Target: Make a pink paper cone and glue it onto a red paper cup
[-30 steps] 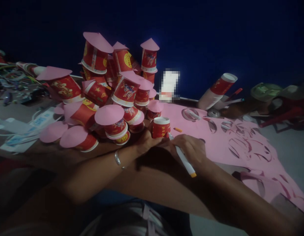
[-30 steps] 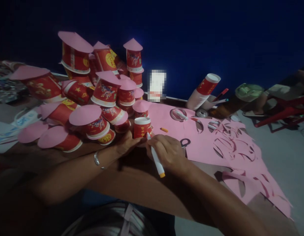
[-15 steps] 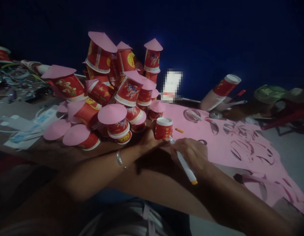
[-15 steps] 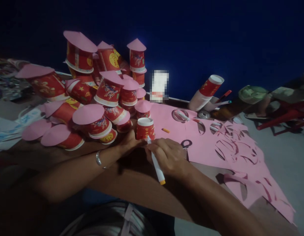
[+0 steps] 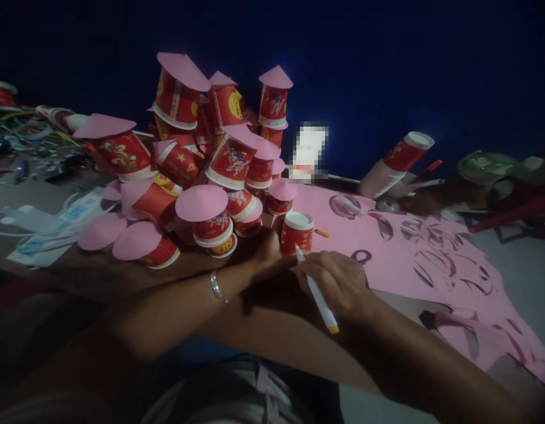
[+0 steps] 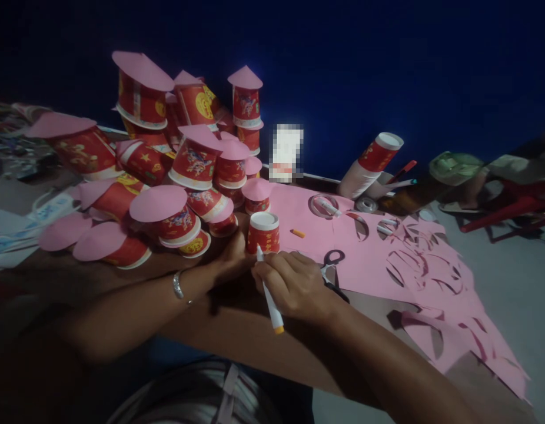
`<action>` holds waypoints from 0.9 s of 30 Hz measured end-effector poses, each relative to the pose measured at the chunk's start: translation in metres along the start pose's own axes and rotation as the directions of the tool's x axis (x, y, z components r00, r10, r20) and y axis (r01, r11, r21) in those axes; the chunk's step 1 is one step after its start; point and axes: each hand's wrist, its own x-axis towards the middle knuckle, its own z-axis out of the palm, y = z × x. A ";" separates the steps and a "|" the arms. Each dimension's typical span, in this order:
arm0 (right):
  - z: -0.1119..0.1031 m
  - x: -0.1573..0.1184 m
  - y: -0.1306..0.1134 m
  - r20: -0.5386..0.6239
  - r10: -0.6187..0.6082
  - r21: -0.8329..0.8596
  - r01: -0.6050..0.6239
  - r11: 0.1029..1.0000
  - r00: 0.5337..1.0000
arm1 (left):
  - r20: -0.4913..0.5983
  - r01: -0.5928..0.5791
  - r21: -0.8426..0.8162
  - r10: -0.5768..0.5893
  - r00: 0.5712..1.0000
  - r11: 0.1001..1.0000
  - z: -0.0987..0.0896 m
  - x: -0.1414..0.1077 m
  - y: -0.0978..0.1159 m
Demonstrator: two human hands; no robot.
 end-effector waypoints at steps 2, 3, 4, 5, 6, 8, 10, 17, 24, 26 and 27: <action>0.000 0.000 0.001 -0.030 0.007 -0.013 -0.007 1.000 1.000 | -0.004 0.000 0.001 0.000 1.000 1.000 0.000 0.000 0.002; 0.000 0.000 0.002 -0.038 0.013 -0.017 -0.014 1.000 0.999 | 0.005 0.011 0.003 -0.011 1.000 1.000 -0.001 0.000 0.002; 0.001 0.000 0.002 -0.042 0.017 -0.019 -0.018 1.000 0.999 | 0.022 0.027 0.004 -0.027 0.999 1.000 -0.001 0.000 0.003; 0.001 -0.001 0.002 -0.039 0.017 -0.020 -0.018 1.000 0.999 | 0.036 0.041 0.005 -0.041 0.998 0.999 -0.001 0.000 0.002; 0.001 -0.001 0.001 -0.029 0.013 -0.018 -0.013 1.000 1.000 | 0.043 0.048 0.007 -0.048 0.998 0.999 -0.002 0.001 0.001; 0.001 -0.002 0.000 0.007 0.007 -0.011 -0.007 1.000 1.000 | 0.034 0.030 0.010 -0.030 0.999 1.000 -0.002 0.001 -0.002; 0.002 -0.002 -0.002 0.030 0.008 -0.007 -0.008 1.000 1.000 | 0.017 -0.009 0.009 0.008 1.000 1.000 -0.003 0.002 -0.005; 0.003 0.000 -0.003 0.027 0.010 -0.014 -0.009 1.000 1.000 | 0.026 -0.004 -0.023 0.005 1.000 1.000 0.003 0.003 0.007; 0.004 0.000 -0.001 0.033 0.023 -0.031 -0.022 0.999 0.999 | 0.056 0.025 0.001 -0.025 0.998 1.000 0.002 0.002 0.007; 0.005 -0.001 0.000 0.005 0.018 -0.037 -0.018 0.999 1.000 | 0.041 0.020 -0.003 -0.020 0.999 1.000 0.002 0.002 0.006; 0.006 -0.002 0.001 -0.006 0.017 -0.041 -0.017 0.999 1.000 | 0.028 0.023 -0.008 -0.023 0.999 1.000 0.002 0.002 0.006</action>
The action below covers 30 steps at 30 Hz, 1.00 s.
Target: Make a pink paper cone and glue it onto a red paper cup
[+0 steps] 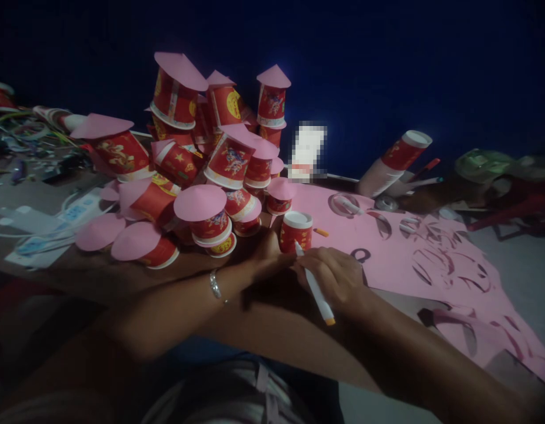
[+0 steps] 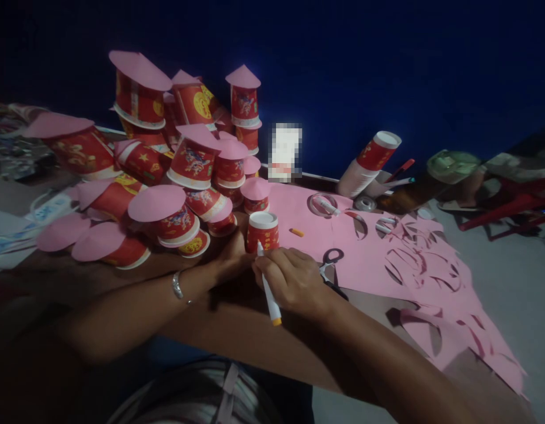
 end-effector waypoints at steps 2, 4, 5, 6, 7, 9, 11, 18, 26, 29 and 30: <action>0.001 -0.001 0.002 -0.017 0.001 -0.009 -0.001 1.000 1.000 | -0.027 0.017 -0.014 -0.017 0.999 1.000 0.000 0.000 0.002; 0.001 -0.003 0.004 -0.022 0.011 -0.013 -0.011 1.000 1.000 | -0.028 0.047 -0.020 -0.047 0.998 0.999 0.000 0.000 0.006; 0.001 -0.004 0.005 -0.022 0.022 -0.012 -0.022 1.000 1.000 | -0.019 0.062 -0.020 -0.062 0.998 0.998 0.000 0.000 0.009; 0.001 -0.005 0.006 -0.023 0.034 -0.009 -0.034 0.999 0.999 | -0.012 0.073 -0.021 -0.074 0.997 0.997 -0.001 0.000 0.012; 0.001 -0.006 0.007 -0.023 0.044 -0.009 -0.044 0.999 0.999 | -0.011 0.083 -0.019 -0.083 0.996 0.996 -0.001 0.000 0.015; 0.002 -0.008 0.008 -0.030 0.061 -0.016 -0.061 0.998 0.998 | -0.021 0.100 -0.008 -0.100 0.995 0.995 -0.001 -0.001 0.021; 0.002 -0.008 0.010 -0.036 0.065 -0.027 -0.066 0.997 0.997 | -0.031 0.112 0.001 -0.112 0.993 0.994 -0.001 -0.002 0.024; 0.005 -0.007 0.014 -0.056 0.095 -0.015 -0.096 0.995 0.994 | 0.024 0.128 -0.079 -0.126 0.992 0.989 -0.001 -0.003 0.020; 0.005 -0.009 0.014 -0.069 0.102 -0.010 -0.103 0.995 0.992 | 0.017 0.141 -0.079 -0.140 0.990 0.987 -0.002 -0.003 0.016; 0.001 -0.007 0.012 -0.071 0.089 0.000 -0.090 0.996 0.993 | -0.007 0.100 -0.056 -0.100 0.995 0.993 -0.002 -0.003 0.017; -0.001 -0.006 0.011 -0.064 0.077 0.007 -0.077 0.997 0.995 | -0.011 0.077 -0.028 -0.077 0.997 0.997 -0.003 -0.003 0.017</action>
